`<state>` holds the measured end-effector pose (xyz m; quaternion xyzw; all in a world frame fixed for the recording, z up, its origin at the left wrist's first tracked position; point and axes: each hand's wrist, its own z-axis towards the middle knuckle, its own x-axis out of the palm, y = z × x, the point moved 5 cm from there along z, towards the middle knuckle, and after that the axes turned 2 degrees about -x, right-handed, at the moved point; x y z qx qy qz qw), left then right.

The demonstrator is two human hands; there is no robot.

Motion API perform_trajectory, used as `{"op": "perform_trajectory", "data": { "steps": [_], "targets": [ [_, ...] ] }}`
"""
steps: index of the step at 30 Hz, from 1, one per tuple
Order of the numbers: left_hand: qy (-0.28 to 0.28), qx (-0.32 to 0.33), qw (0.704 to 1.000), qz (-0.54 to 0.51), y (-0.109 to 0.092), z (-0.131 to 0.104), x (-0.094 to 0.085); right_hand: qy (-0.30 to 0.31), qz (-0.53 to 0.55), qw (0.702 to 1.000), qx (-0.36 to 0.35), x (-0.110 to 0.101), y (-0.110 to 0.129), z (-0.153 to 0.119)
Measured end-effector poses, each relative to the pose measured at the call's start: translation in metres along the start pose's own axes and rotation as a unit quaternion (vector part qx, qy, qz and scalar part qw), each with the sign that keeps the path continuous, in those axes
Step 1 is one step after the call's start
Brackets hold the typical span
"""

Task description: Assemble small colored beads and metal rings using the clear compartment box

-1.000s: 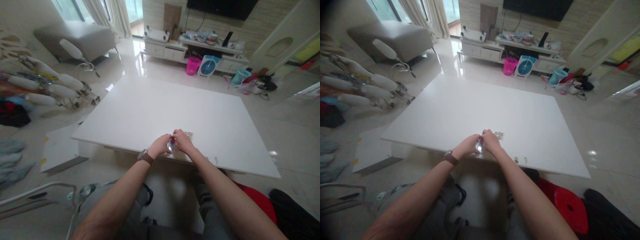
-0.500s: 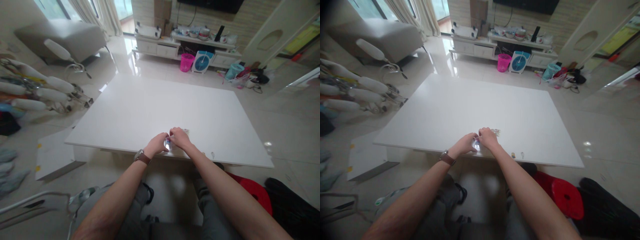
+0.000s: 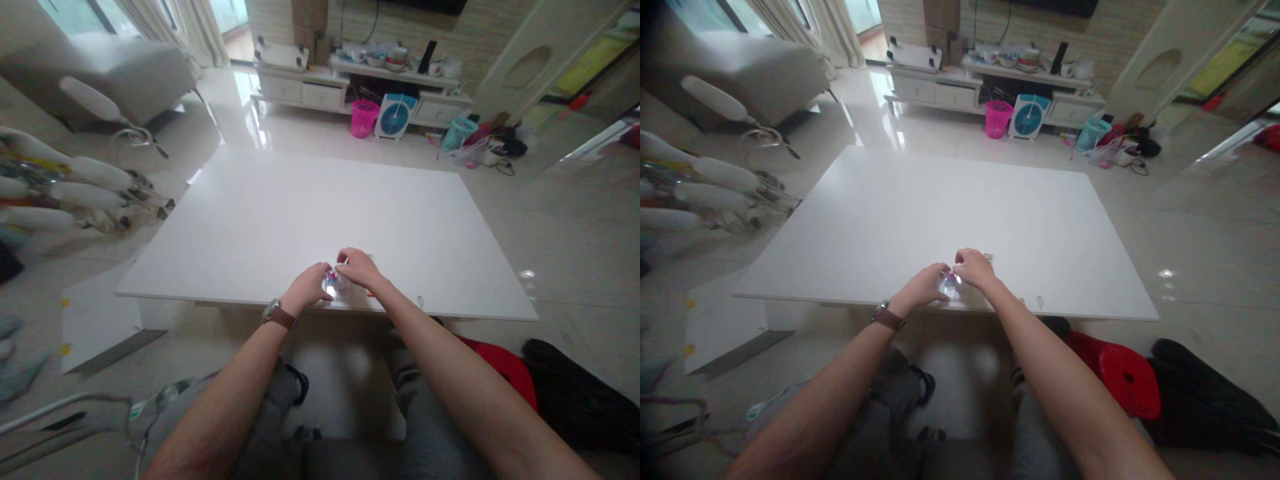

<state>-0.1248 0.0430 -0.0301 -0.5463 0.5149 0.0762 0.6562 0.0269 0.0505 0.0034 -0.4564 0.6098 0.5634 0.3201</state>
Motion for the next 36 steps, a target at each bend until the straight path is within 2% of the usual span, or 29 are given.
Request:
{"op": "perform_trajectory", "data": {
  "steps": [3,9,16,20,26,36],
  "targets": [
    [-0.003,0.005,1.0,0.003,0.0,0.0,0.0,-0.025,-0.012,0.999,0.039,-0.016,-0.02,0.0],
    [0.001,0.01,1.0,0.014,-0.002,-0.001,0.001,0.068,-0.06,0.992,0.09,-0.021,-0.068,-0.013],
    [0.011,0.033,0.999,0.031,-0.013,-0.004,0.004,0.12,-0.086,0.984,0.102,-0.018,-0.105,-0.032],
    [0.019,0.048,0.998,0.039,-0.015,0.0,0.009,0.136,-0.089,0.981,0.104,-0.017,-0.111,-0.038],
    [-0.01,0.059,0.998,0.023,-0.018,0.007,0.011,0.14,-0.087,0.981,0.104,-0.023,-0.108,-0.046],
    [0.014,0.049,0.998,0.028,-0.019,0.011,0.015,0.158,-0.053,0.985,0.044,-0.027,-0.103,-0.054]
  ]
}}
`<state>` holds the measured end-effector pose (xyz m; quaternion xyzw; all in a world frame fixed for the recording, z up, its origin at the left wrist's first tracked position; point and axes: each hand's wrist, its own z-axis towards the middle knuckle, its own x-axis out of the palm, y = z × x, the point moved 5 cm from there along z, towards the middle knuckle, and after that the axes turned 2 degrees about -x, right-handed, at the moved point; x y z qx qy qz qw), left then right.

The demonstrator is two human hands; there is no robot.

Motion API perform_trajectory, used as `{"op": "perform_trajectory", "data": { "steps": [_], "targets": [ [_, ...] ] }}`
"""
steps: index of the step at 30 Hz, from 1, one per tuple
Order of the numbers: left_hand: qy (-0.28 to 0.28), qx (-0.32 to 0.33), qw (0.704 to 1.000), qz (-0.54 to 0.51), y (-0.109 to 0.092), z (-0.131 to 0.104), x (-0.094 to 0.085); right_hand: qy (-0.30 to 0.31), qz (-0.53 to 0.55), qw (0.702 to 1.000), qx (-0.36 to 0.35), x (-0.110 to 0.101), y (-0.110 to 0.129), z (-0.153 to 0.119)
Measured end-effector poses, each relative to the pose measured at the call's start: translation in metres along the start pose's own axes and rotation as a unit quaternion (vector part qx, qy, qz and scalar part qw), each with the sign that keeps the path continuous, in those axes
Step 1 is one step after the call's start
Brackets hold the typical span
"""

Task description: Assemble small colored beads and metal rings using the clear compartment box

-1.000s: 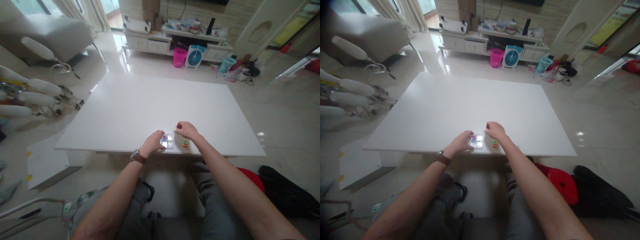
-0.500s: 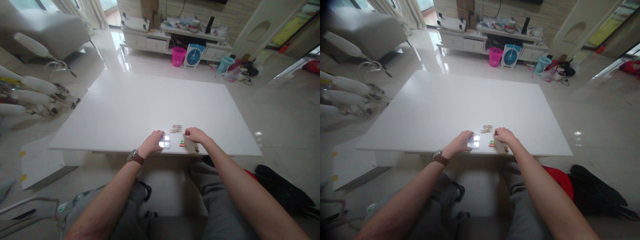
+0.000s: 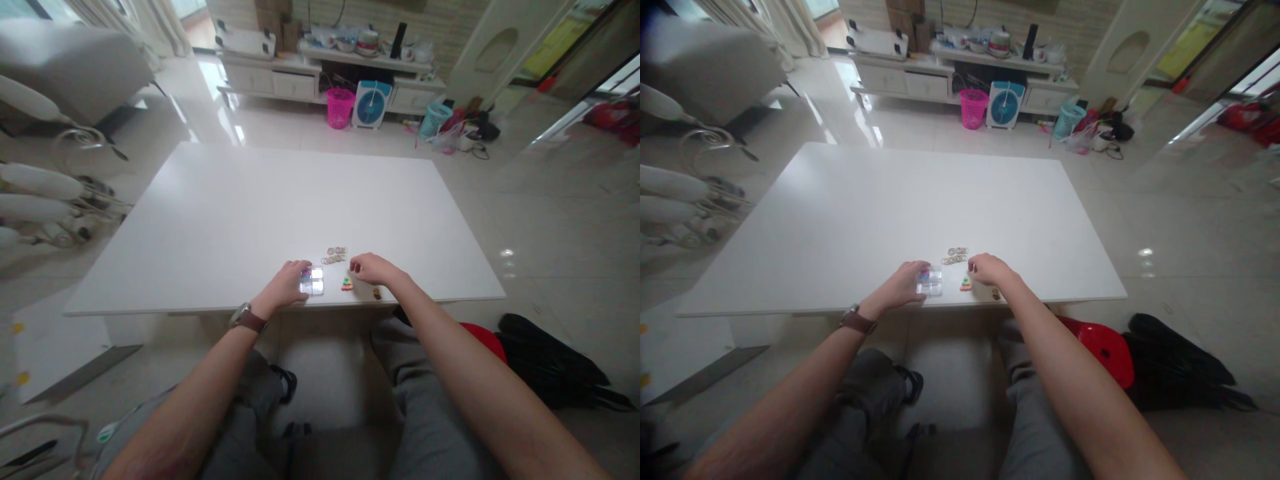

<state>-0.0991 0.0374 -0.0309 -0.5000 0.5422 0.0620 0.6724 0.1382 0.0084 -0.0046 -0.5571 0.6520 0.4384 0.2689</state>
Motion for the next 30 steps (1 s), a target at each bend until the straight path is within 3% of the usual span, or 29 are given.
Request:
{"op": "perform_trajectory", "data": {
  "steps": [7,16,22,26,30],
  "targets": [
    [-0.022,-0.022,0.999,0.037,-0.002,-0.001,-0.001,0.002,0.022,0.998,-0.052,0.005,0.012,0.005],
    [-0.022,-0.001,1.0,0.021,-0.002,-0.005,0.0,0.021,0.015,0.999,-0.043,0.02,0.01,0.021],
    [-0.019,0.009,1.0,0.008,0.002,-0.006,0.001,0.019,-0.019,0.999,-0.033,0.017,0.017,0.022],
    [-0.018,0.004,1.0,0.015,0.005,-0.006,0.003,-0.052,-0.002,0.996,-0.068,0.002,0.034,0.02],
    [-0.023,0.005,1.0,0.021,0.005,-0.007,0.001,-0.134,0.049,0.974,-0.175,-0.008,0.066,0.017]
  ]
}}
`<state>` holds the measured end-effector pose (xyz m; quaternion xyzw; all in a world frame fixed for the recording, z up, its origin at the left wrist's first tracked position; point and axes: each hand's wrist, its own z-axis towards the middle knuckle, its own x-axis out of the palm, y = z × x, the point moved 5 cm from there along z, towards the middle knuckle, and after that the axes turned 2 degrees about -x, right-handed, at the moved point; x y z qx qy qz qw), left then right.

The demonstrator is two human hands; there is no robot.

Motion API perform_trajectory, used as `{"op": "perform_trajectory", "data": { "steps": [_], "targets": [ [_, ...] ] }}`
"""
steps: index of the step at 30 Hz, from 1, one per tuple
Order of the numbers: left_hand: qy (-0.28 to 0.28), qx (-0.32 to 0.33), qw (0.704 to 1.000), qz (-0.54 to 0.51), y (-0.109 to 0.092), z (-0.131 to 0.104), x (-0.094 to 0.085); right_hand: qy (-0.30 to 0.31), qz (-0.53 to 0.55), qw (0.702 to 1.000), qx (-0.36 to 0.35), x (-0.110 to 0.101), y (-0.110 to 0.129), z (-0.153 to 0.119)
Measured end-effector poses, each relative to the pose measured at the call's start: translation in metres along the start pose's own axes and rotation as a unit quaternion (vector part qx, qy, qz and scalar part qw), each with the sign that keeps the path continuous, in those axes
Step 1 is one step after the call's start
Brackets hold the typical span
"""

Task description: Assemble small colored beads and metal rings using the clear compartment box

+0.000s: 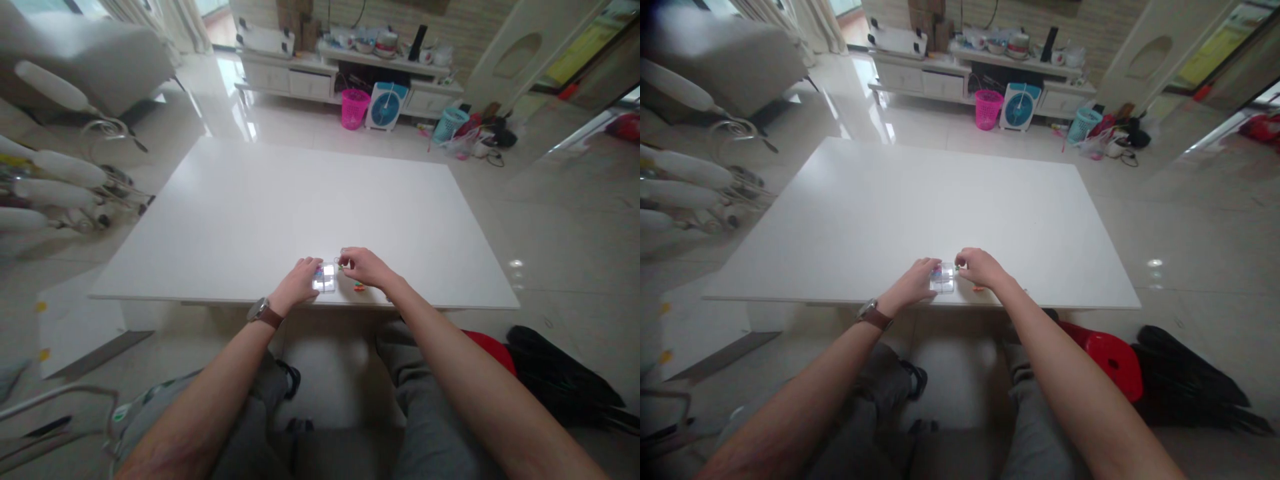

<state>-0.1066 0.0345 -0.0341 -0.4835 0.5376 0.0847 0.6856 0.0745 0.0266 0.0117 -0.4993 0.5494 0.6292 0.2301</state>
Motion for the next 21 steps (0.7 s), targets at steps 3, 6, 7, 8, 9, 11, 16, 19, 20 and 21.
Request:
{"op": "perform_trajectory", "data": {
  "steps": [3,6,7,8,9,11,16,19,20,21],
  "targets": [
    [-0.004,0.004,1.0,0.003,-0.001,0.0,-0.002,0.033,-0.004,0.998,-0.052,0.01,0.019,0.005],
    [-0.005,0.007,1.0,0.003,0.0,0.0,-0.002,0.075,-0.033,0.995,-0.06,0.019,0.031,0.007],
    [-0.005,0.007,1.0,0.003,0.0,0.0,-0.002,0.082,-0.049,0.994,-0.058,0.021,0.033,0.007],
    [-0.005,0.008,1.0,0.004,0.0,0.0,-0.002,0.088,-0.067,0.992,-0.055,0.022,0.036,0.008],
    [-0.004,0.008,1.0,0.005,0.0,0.0,-0.001,0.096,-0.086,0.991,-0.048,0.024,0.038,0.009],
    [-0.005,0.008,1.0,0.008,0.0,0.0,-0.001,0.112,-0.118,0.986,-0.028,0.027,0.04,0.01],
    [-0.004,0.002,1.0,0.005,-0.003,-0.001,-0.003,0.121,-0.154,0.981,0.012,0.033,0.045,0.011],
    [-0.003,-0.002,1.0,0.006,-0.004,-0.002,-0.005,0.129,-0.151,0.98,0.028,0.035,0.045,0.01],
    [-0.003,-0.002,1.0,0.006,-0.005,-0.002,-0.005,0.132,-0.148,0.98,0.029,0.035,0.044,0.01],
    [-0.003,-0.003,1.0,0.007,-0.004,-0.002,-0.005,0.134,-0.145,0.98,0.026,0.036,0.044,0.01]
  ]
}}
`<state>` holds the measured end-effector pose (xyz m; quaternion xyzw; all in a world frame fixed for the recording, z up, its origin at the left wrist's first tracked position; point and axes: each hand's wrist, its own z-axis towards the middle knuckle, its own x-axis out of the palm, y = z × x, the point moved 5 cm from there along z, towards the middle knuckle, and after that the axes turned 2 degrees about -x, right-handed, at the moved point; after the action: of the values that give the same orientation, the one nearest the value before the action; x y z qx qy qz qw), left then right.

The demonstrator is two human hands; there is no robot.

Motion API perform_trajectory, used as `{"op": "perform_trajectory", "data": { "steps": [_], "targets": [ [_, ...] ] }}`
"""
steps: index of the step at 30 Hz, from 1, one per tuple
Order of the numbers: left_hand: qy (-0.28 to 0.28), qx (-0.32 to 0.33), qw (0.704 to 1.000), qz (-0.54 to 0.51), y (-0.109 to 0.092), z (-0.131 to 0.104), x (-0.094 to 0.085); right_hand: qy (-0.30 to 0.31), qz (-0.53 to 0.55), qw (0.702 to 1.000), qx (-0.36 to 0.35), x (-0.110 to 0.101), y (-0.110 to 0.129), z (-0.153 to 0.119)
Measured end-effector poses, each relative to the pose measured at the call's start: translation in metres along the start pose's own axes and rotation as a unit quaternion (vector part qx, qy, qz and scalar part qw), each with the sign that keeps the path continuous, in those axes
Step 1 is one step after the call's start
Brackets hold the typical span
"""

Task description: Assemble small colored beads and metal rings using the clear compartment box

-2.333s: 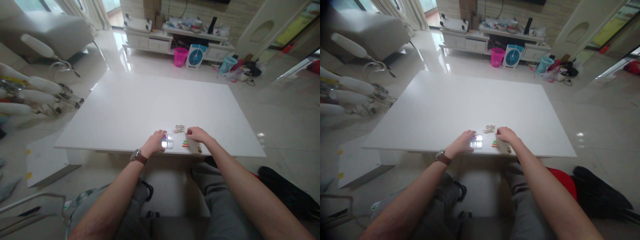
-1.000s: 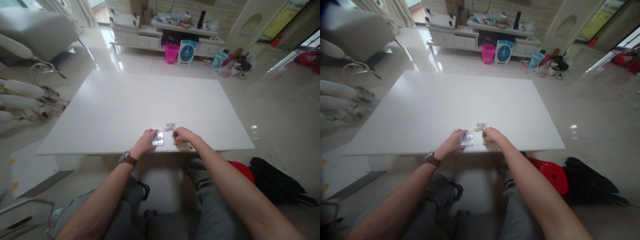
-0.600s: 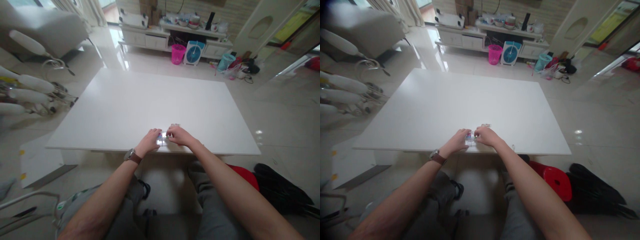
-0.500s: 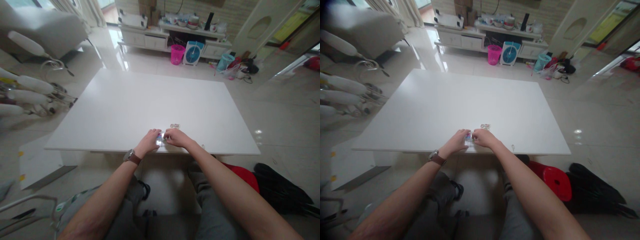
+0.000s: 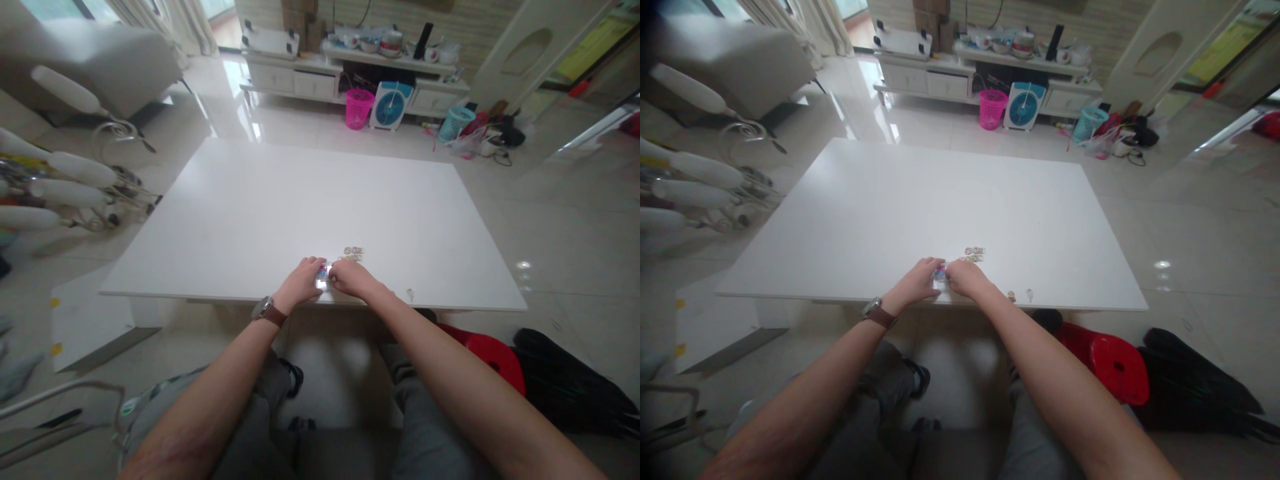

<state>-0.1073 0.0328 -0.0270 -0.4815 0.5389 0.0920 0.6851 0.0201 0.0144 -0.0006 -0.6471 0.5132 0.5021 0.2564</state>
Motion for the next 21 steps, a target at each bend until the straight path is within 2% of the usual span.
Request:
{"op": "perform_trajectory", "data": {
  "steps": [5,10,16,21],
  "targets": [
    [-0.003,0.009,1.0,0.007,0.0,-0.001,-0.001,-0.017,0.018,0.999,-0.02,0.001,-0.003,0.003],
    [-0.004,0.008,1.0,0.007,-0.001,-0.002,-0.001,-0.018,0.022,1.0,-0.005,0.003,-0.005,0.004],
    [-0.002,0.01,1.0,0.005,0.001,0.0,0.002,-0.04,0.015,0.999,0.031,-0.003,-0.004,0.002],
    [0.003,0.008,1.0,0.007,0.002,0.0,0.003,-0.033,0.028,0.999,0.021,-0.01,-0.007,-0.001]
  ]
}}
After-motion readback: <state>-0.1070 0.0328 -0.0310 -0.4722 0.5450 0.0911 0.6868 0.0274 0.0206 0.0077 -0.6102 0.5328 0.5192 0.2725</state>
